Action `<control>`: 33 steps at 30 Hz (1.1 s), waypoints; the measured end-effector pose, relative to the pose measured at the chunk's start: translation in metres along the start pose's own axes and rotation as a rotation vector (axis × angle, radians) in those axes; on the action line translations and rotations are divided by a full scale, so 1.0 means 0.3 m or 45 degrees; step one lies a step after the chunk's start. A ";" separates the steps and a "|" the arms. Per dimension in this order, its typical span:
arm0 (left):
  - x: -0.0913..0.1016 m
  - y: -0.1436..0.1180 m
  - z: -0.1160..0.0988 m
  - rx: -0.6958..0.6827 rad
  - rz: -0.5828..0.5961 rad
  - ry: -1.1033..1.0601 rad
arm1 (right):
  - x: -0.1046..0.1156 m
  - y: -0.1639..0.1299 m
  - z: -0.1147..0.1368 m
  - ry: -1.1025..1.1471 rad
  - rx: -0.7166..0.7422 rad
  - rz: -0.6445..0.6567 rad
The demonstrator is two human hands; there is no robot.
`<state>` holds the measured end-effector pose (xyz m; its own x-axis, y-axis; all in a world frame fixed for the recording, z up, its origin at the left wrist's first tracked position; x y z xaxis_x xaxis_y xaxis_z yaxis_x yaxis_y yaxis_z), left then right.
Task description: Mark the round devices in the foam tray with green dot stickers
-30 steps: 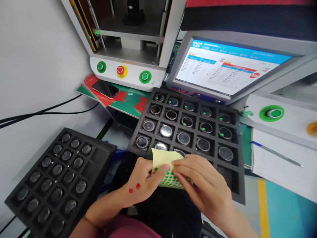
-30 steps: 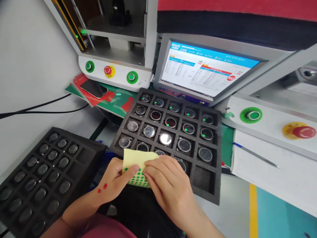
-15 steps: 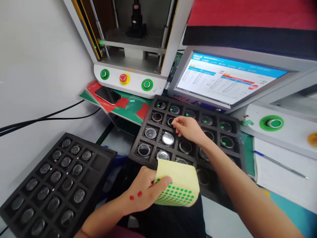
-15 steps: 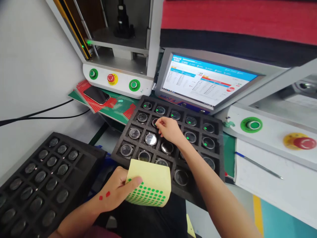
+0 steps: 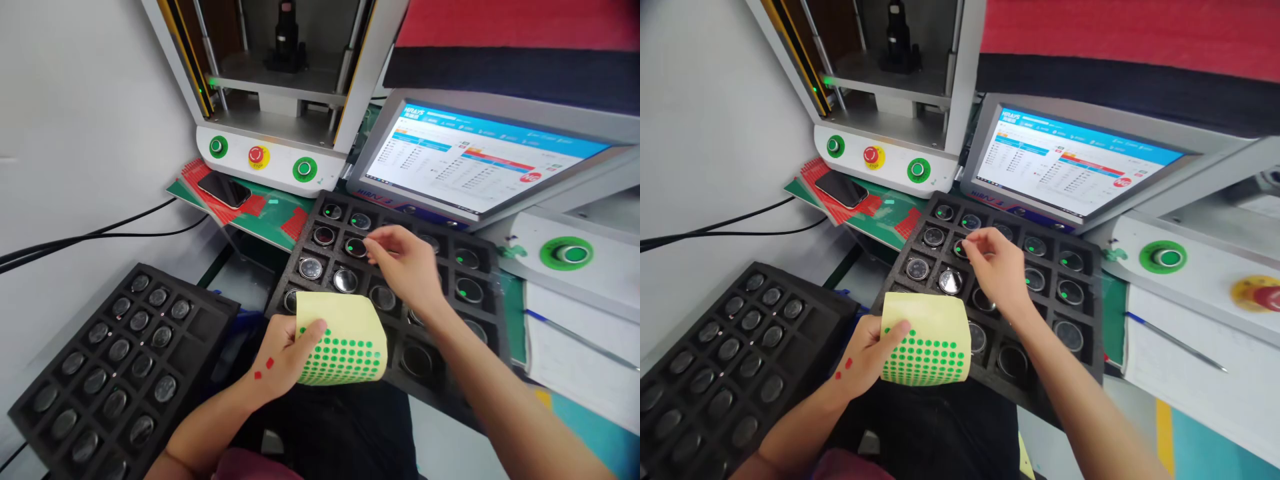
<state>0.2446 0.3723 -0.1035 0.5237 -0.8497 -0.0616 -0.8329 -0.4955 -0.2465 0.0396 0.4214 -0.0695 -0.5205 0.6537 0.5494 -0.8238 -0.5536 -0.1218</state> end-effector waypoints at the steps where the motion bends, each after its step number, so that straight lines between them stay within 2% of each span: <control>1: 0.009 -0.001 0.004 -0.002 -0.033 0.010 | 0.025 -0.071 0.041 0.018 0.130 -0.047; 3: 0.014 -0.004 0.012 -0.002 -0.070 0.012 | 0.028 -0.259 0.176 -0.030 0.715 0.013; 5: -0.001 -0.007 0.012 -0.015 -0.046 0.000 | 0.004 -0.403 0.217 -0.117 0.990 0.101; 6: -0.012 -0.008 0.006 -0.035 -0.019 0.005 | -0.010 -0.442 0.215 -0.153 1.029 0.133; 10: -0.058 -0.022 -0.029 -0.110 0.101 0.067 | -0.031 -0.480 0.174 -0.163 1.007 0.173; 14: -0.072 -0.039 -0.041 -0.143 0.160 0.156 | -0.019 -0.502 0.168 -0.206 1.065 0.099; 17: -0.059 -0.046 -0.032 -0.128 0.140 0.242 | -0.021 -0.521 0.175 -0.254 1.077 0.045; 24: 0.003 -0.040 0.004 0.048 -0.041 0.347 | -0.036 -0.505 0.173 -0.279 1.037 -0.010; 28: -0.012 -0.042 -0.015 0.026 -0.055 0.423 | -0.016 -0.488 0.162 -0.307 0.981 -0.008; 33: -0.053 -0.035 -0.028 -0.019 0.045 0.416 | -0.014 -0.504 0.155 -0.343 1.010 -0.023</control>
<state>0.2435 0.3895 -0.0917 0.4117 -0.8780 0.2443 -0.8533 -0.4655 -0.2351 0.1769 0.4783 -0.0149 -0.3541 0.5760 0.7368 -0.3766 -0.8089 0.4515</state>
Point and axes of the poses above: each hand's wrist, its own y-axis towards the middle knuckle, its own x-axis out of the back of the hand, z = x × y, the point moved 9 cm from there along y, towards the middle knuckle, and after that the axes turned 8 degrees about -x, right-handed, at the moved point
